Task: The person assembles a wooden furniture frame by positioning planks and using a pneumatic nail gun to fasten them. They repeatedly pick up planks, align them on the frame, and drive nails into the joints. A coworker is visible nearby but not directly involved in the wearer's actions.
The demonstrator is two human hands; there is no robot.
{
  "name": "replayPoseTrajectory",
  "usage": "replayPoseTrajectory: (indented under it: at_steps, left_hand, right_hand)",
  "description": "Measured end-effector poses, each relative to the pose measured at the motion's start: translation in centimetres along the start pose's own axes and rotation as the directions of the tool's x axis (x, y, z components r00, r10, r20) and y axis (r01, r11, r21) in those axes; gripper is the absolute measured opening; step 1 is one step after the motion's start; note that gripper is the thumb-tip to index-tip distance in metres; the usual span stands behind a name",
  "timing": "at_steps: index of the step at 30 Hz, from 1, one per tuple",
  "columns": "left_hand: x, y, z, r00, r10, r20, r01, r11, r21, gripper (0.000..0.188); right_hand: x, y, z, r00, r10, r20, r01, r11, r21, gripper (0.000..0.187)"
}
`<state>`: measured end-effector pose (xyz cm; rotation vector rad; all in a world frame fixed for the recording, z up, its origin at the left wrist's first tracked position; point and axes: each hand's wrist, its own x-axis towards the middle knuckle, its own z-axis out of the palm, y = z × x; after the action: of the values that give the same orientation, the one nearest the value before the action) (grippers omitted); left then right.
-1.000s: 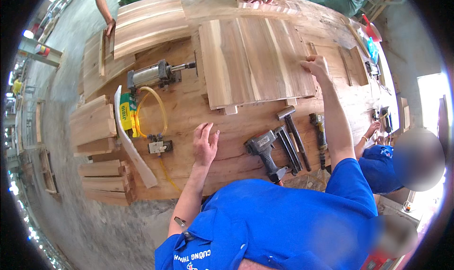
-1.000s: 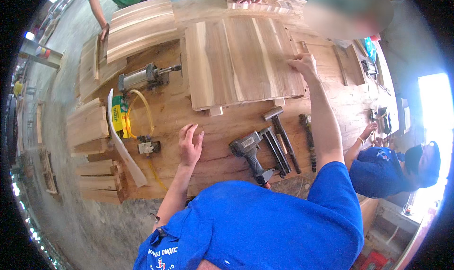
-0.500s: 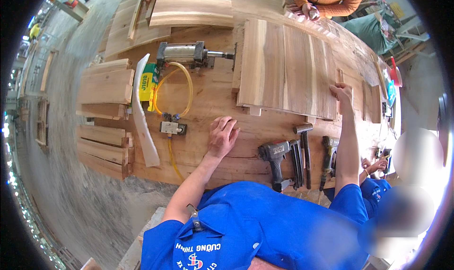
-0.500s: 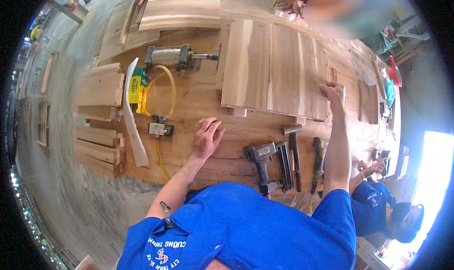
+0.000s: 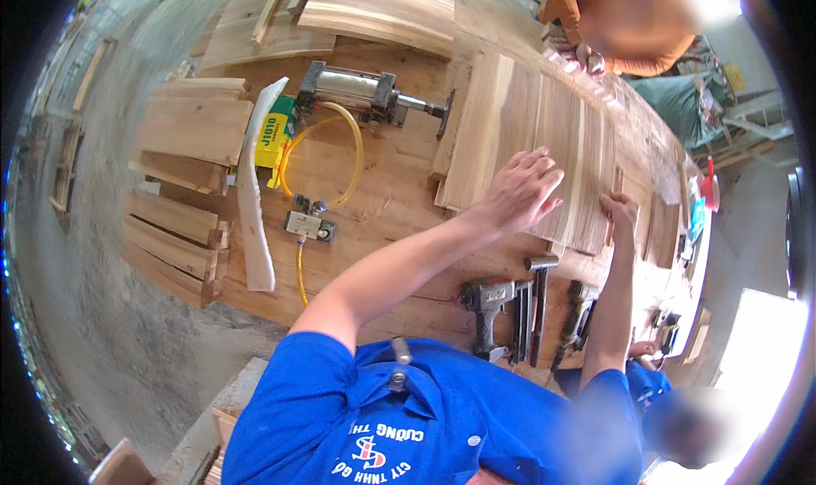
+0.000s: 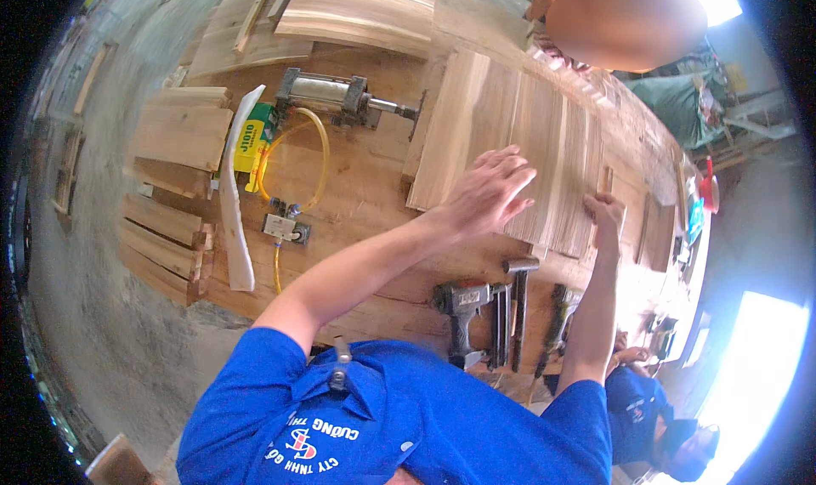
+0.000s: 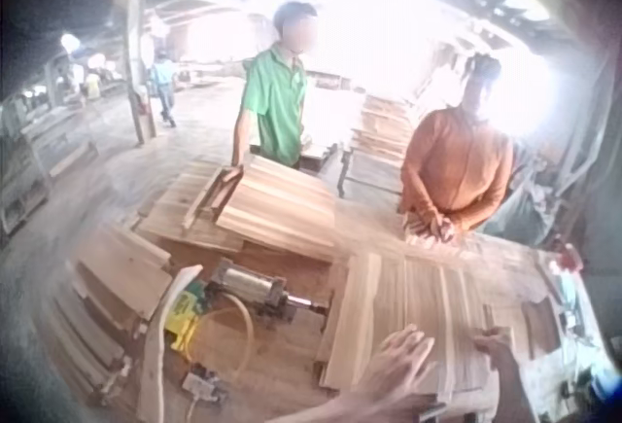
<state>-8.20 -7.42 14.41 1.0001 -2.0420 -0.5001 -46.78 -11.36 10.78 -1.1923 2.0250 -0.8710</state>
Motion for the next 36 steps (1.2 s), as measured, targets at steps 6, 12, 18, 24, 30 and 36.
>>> replayPoseTrajectory:
  at_steps: [6,12,18,24,30,36]
  left_hand:
    - [6.9,-6.0,5.9,0.961,-0.217,0.173,0.157,0.939,0.305,0.074]
    - [6.8,-7.5,6.4,0.955,-0.242,0.174,0.186,0.940,0.286,0.082]
    - [6.4,-7.8,5.7,0.965,-0.236,0.114,0.200,0.944,0.262,0.080]
    - [7.0,-6.6,7.8,0.979,-0.195,0.063,0.180,0.966,0.188,0.081]
    - [7.1,-6.7,4.1,0.953,-0.236,0.190,0.196,0.958,0.208,0.084]
    - [7.4,-5.8,3.4,0.933,-0.264,0.246,0.214,0.954,0.211,0.084]
  right_hand:
    - [-0.9,-2.2,0.0,0.998,0.032,0.044,-0.031,0.999,-0.034,0.022]
    - [-0.8,-1.7,-0.3,1.000,0.007,0.030,-0.007,1.000,-0.026,0.024]
    - [-1.2,-3.7,0.4,0.998,0.002,0.056,0.005,0.994,-0.113,0.026]
    - [1.1,3.5,-2.4,0.998,0.038,0.057,-0.038,0.999,-0.001,0.021]
    - [-0.6,-1.3,0.4,0.999,-0.041,-0.014,0.042,0.997,0.058,0.015]
    - [-0.1,0.3,-0.2,0.996,-0.037,0.085,0.029,0.995,0.095,0.011]
